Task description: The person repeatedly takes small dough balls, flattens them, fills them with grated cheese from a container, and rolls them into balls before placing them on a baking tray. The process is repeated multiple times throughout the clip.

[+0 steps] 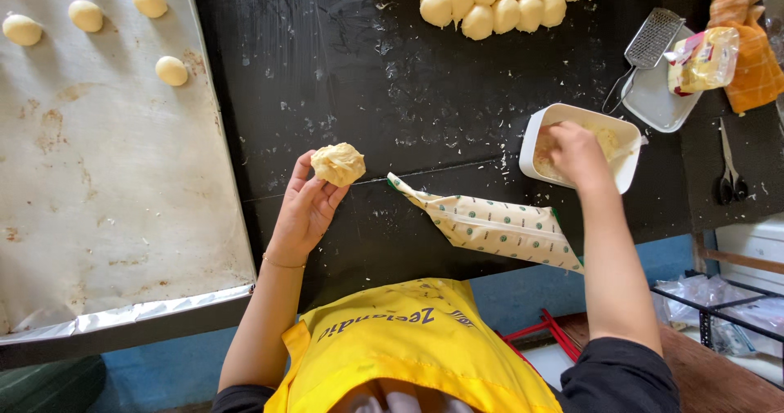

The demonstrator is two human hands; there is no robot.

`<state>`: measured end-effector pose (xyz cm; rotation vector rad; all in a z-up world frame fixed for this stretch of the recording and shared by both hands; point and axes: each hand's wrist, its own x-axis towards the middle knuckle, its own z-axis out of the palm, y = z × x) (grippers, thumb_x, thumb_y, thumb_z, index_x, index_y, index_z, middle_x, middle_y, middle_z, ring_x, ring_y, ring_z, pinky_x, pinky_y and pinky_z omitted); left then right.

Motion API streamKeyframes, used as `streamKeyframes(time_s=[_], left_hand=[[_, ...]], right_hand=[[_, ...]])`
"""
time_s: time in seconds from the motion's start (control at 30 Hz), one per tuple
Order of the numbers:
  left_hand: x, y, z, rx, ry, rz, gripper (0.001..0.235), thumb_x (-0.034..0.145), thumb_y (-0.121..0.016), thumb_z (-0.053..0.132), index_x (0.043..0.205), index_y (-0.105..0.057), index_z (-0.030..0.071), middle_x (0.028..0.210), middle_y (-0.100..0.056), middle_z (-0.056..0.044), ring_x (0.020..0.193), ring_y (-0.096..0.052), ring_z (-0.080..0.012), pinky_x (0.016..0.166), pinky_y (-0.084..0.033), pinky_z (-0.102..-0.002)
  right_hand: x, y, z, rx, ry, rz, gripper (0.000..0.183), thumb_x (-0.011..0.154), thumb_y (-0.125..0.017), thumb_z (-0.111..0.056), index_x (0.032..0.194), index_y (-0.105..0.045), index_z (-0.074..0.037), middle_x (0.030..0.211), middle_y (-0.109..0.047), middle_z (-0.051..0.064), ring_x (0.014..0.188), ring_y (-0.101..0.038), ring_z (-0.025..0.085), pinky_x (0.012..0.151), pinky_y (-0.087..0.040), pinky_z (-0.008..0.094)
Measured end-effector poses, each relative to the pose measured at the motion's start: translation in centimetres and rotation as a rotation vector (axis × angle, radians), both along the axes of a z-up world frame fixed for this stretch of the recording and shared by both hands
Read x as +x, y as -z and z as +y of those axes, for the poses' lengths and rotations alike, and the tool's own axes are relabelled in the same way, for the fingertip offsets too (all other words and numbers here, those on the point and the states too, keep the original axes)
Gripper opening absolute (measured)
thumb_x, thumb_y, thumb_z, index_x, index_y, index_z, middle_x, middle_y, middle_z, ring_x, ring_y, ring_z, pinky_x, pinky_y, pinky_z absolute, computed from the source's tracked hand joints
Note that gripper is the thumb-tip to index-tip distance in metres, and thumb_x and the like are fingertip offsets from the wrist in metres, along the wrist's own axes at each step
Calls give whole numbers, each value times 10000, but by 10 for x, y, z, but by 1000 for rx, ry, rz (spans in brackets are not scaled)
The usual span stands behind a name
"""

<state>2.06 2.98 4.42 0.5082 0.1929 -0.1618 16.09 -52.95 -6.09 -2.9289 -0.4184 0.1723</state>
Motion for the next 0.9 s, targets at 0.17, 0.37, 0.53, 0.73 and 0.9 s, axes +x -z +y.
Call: streamKeyframes(time_s=[0.17, 0.37, 0.53, 0.73, 0.9], left_hand=[[4, -15, -10, -15, 33, -23, 407, 1015, -461, 22, 1403, -430, 138, 1383, -566, -209, 1266, -609, -345, 1053, -547, -427], [12, -32, -26, 31, 101, 32, 394, 1007, -602, 84, 1388, -511, 124, 1416, -573, -159, 1225, -626, -279, 1034, -544, -370], [30, -24, -45, -34, 170, 1, 425, 1021, -503, 30, 1430, -447, 130, 1409, -554, -201, 1238, -617, -320, 1039, -554, -408], [66, -17, -85, -101, 272, -53, 452, 1005, -455, -11, 1432, -410, 133, 1389, -551, -235, 1243, -614, -370, 1033, -558, -444], [91, -4, -128, -146, 340, -50, 457, 1000, -452, -31, 1429, -401, 120, 1384, -553, -238, 1229, -621, -372, 1026, -565, -439]], right_hand=[[-16, 4, 25, -76, 35, -198, 70, 951, -711, -159, 935, -710, -227, 853, -619, -33, 864, -712, 187, 788, -601, 304], [-10, -99, 36, 515, 345, 306, 182, 967, -762, -91, 1139, -772, -33, 1084, -768, 83, 975, -705, 159, 897, -553, 281], [-16, -104, 30, 517, 334, 241, 183, 914, -802, -113, 1097, -794, -112, 1045, -771, 82, 985, -708, 190, 884, -574, 305], [-13, -1, 18, 75, 19, -121, 120, 857, -734, -117, 964, -743, -170, 933, -695, -13, 934, -710, 204, 877, -577, 300], [-15, -26, 30, 70, 14, -214, 71, 912, -743, -189, 878, -695, -229, 858, -634, -72, 877, -697, 125, 793, -579, 241]])
